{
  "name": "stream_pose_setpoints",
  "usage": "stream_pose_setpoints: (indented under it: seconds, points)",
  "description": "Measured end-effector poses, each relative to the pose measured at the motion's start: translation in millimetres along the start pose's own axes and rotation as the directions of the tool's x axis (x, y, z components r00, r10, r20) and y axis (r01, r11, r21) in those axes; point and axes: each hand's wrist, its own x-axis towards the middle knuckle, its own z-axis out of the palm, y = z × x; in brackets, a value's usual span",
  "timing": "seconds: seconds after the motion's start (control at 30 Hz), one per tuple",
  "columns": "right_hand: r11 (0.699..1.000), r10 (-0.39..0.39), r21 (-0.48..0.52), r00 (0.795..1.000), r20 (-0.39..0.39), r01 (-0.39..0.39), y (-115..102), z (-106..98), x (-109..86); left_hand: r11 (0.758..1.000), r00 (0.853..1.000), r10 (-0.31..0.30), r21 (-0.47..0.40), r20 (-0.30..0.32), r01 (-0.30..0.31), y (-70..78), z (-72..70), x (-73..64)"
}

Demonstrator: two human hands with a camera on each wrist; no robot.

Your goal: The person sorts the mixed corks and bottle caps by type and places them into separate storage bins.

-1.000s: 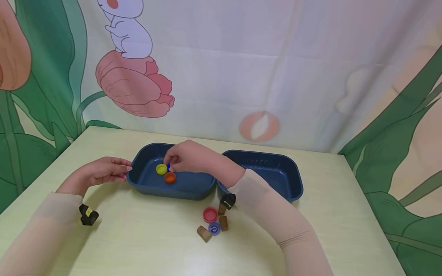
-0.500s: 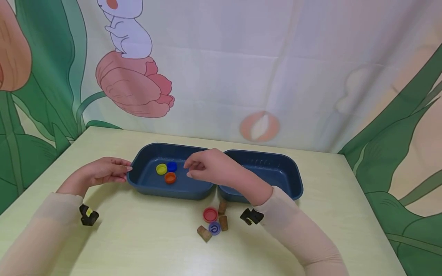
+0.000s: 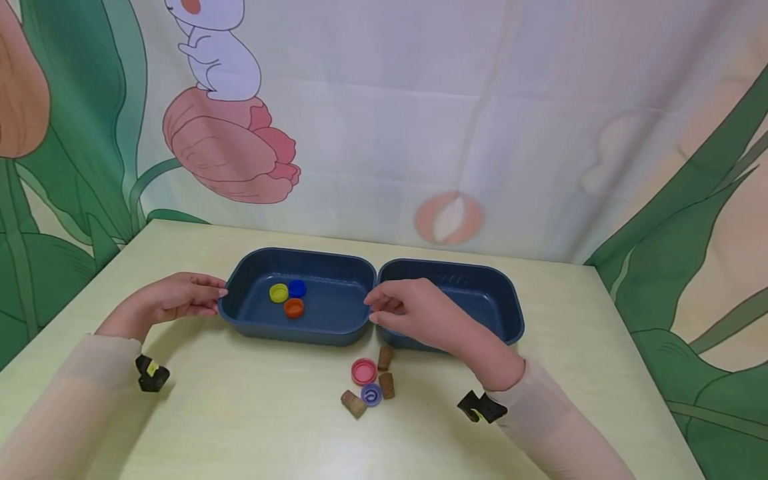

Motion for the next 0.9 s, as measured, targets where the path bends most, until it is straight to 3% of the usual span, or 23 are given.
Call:
stream_pose_setpoints:
  seconds: [0.2, 0.4, 0.7, 0.9]
  points:
    - [1.0, 0.01, 0.026, 1.0, -0.017, -0.009, 10.7, 8.7, -20.6, 1.0, 1.0, 0.004, 0.008, -0.002, -0.004, 2.1, 0.8, -0.3]
    - [0.992, 0.062, 0.103, 0.996, 0.063, -0.068, 29.3, 28.1, -33.8, 1.0, 1.0, 0.004, 0.008, 0.002, -0.004, 0.8, 0.9, 0.0]
    - [0.974, 0.147, 0.151, 0.98, 0.135, -0.167, 56.5, 66.3, -41.2, 1.0, 1.0, -0.001, 0.006, 0.004, 0.001, -0.9, 1.6, -0.7]
    - [0.972, 0.162, 0.147, 0.976, 0.144, -0.183, 66.6, 78.4, -39.0, 1.0, 1.0, 0.002, 0.008, 0.002, -0.002, 0.1, 0.6, 1.0]
